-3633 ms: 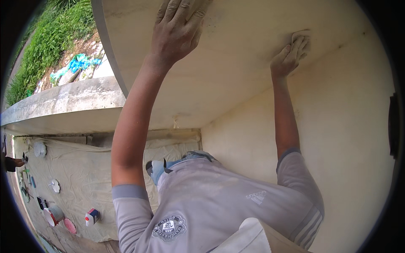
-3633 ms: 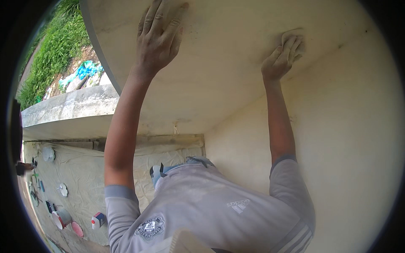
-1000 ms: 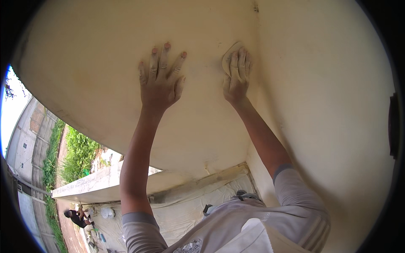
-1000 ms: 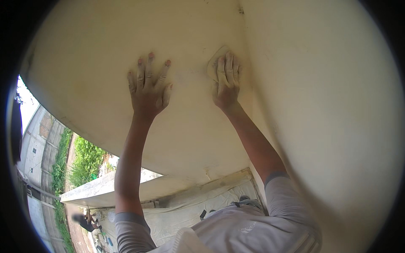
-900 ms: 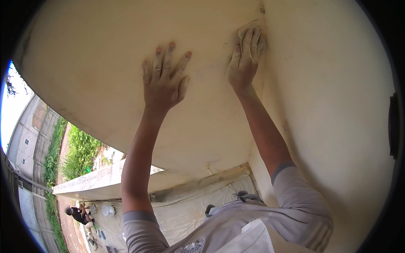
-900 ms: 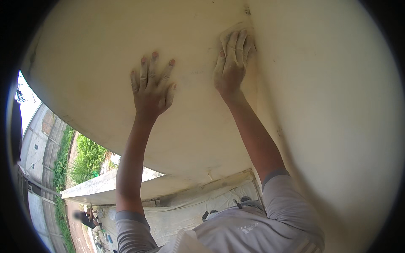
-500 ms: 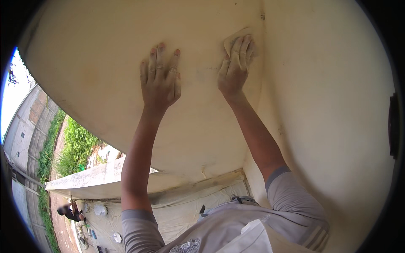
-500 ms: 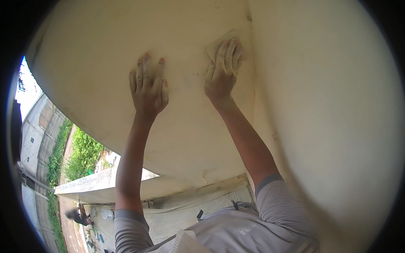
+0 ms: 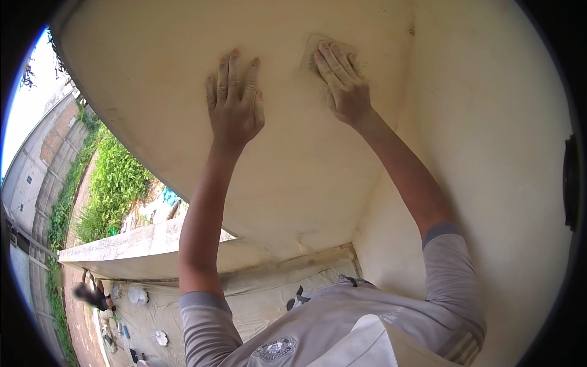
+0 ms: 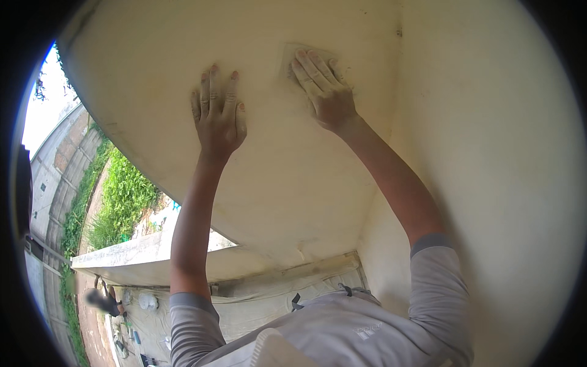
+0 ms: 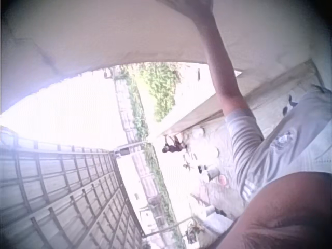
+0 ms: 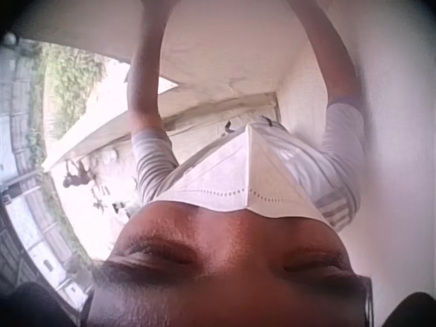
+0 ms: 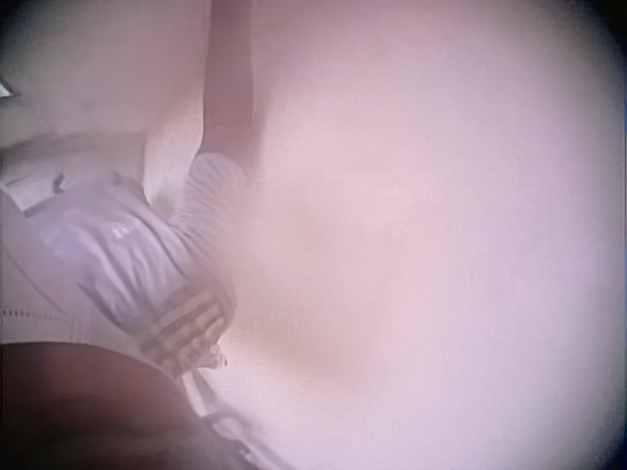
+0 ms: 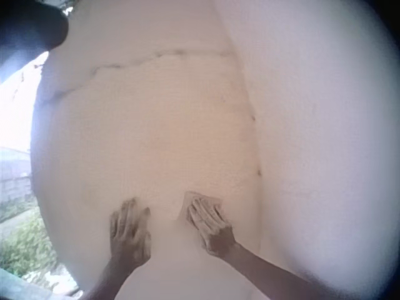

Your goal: The person sands a light-colored wall surface using a sanding block held in the right hand while supporting with the left hand. The person moves the sanding block across the wall in repeated strokes, occasionally adjusting grip and position.

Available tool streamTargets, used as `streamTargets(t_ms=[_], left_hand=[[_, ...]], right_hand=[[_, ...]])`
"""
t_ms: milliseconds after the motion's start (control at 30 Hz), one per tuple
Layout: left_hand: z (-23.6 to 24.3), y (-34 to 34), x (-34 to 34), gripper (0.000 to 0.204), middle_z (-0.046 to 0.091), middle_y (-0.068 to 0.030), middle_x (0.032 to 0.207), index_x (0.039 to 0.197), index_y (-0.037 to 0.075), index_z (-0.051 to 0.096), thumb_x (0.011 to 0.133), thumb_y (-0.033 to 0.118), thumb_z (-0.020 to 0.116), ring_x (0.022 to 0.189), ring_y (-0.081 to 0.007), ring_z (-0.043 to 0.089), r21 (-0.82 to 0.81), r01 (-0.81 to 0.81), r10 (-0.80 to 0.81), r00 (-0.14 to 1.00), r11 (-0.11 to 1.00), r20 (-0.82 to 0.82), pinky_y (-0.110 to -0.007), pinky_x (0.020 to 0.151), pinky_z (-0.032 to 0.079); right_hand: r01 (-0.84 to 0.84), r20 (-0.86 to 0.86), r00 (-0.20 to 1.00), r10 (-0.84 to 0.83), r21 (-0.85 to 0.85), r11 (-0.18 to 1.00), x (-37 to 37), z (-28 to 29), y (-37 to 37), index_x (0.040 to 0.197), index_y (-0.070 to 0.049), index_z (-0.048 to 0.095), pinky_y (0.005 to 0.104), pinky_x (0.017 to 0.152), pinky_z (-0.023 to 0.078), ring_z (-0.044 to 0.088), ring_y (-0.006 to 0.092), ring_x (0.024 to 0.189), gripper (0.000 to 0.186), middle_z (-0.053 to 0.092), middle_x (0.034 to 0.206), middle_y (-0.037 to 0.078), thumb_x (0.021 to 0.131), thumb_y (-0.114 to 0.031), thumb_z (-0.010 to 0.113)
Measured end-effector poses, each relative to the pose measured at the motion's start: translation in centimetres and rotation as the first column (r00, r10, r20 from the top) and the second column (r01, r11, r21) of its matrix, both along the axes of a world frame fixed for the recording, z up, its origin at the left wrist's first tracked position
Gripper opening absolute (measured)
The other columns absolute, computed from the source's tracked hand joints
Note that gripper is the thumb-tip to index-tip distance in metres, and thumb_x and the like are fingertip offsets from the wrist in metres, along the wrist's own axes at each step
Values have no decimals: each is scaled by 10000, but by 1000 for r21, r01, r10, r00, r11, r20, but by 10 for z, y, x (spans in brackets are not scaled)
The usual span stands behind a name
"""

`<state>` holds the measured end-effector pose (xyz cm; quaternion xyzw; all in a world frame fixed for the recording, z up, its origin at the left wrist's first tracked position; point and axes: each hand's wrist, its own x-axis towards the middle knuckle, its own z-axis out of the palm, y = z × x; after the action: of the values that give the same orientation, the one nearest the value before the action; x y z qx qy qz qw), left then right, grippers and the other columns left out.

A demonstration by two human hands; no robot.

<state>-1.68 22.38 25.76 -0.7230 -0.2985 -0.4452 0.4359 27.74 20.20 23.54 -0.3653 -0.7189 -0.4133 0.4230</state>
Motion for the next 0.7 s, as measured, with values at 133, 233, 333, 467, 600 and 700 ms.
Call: streamTargets(t_ms=[133, 233, 333, 467, 600, 700], left_hand=[[-8, -2, -27, 593, 443, -215, 1768, 1643, 170, 609, 1068, 284, 521, 1670, -396, 360, 6, -33, 32, 998, 999, 52, -587, 1350, 221], [-7, -2, -57, 590, 435, -211, 1774, 1647, 191, 607, 1069, 284, 535, 1671, -396, 358, -13, -69, 70, 997, 998, 41, -590, 1350, 226], [-21, -4, -88, 583, 431, -209, 1776, 1644, 206, 613, 1070, 289, 550, 1668, -402, 363, -40, -90, 93, 990, 995, 103, -597, 1347, 228], [-16, 1, -118, 577, 424, -206, 1781, 1642, 217, 615, 1074, 302, 561, 1663, -410, 369, -25, -58, 60, 995, 998, 77, -609, 1342, 228], [-31, 2, -131, 570, 421, -204, 1783, 1644, 233, 615, 1083, 314, 554, 1659, -407, 375, -24, -72, 74, 991, 997, 115, -609, 1340, 228], [-37, 1, -145, 571, 418, -196, 1787, 1650, 248, 608, 1088, 318, 543, 1667, -398, 361, -38, -32, 37, 990, 999, 140, -605, 1339, 227]], right_hand=[[134, -224, 970, -97, 157, 978, -13, 8, 7, 1604, 15, 580, 602, 1300, 371, 459, 422, 1605, 570, 507, 1711, 237, 1063, -165, 581], [92, 132, 987, -96, 37, 995, -26, -17, -1, 1593, -52, 622, 577, 1275, 426, 507, 362, 1586, 536, 545, 1706, 165, 1070, -159, 573], [124, 192, 975, -113, -46, 991, -40, -40, -15, 1587, -59, 631, 573, 1266, 439, 508, 369, 1584, 526, 545, 1706, 161, 1071, -141, 563], [135, -35, 990, -133, 47, 990, -56, -40, -7, 1592, -85, 633, 560, 1257, 454, 532, 349, 1569, 517, 555, 1704, 140, 1087, -145, 537], [177, -134, 978, -163, 105, 979, -76, -45, 8, 1612, -86, 609, 541, 1285, 413, 516, 332, 1580, 525, 547, 1709, 136, 1099, -156, 523], [4, 466, 881, 79, -174, 985, -121, -74, -3, 1619, -9, 581, 567, 1323, 339, 431, 431, 1626, 542, 490, 1738, 213, 1094, -124, 515]])
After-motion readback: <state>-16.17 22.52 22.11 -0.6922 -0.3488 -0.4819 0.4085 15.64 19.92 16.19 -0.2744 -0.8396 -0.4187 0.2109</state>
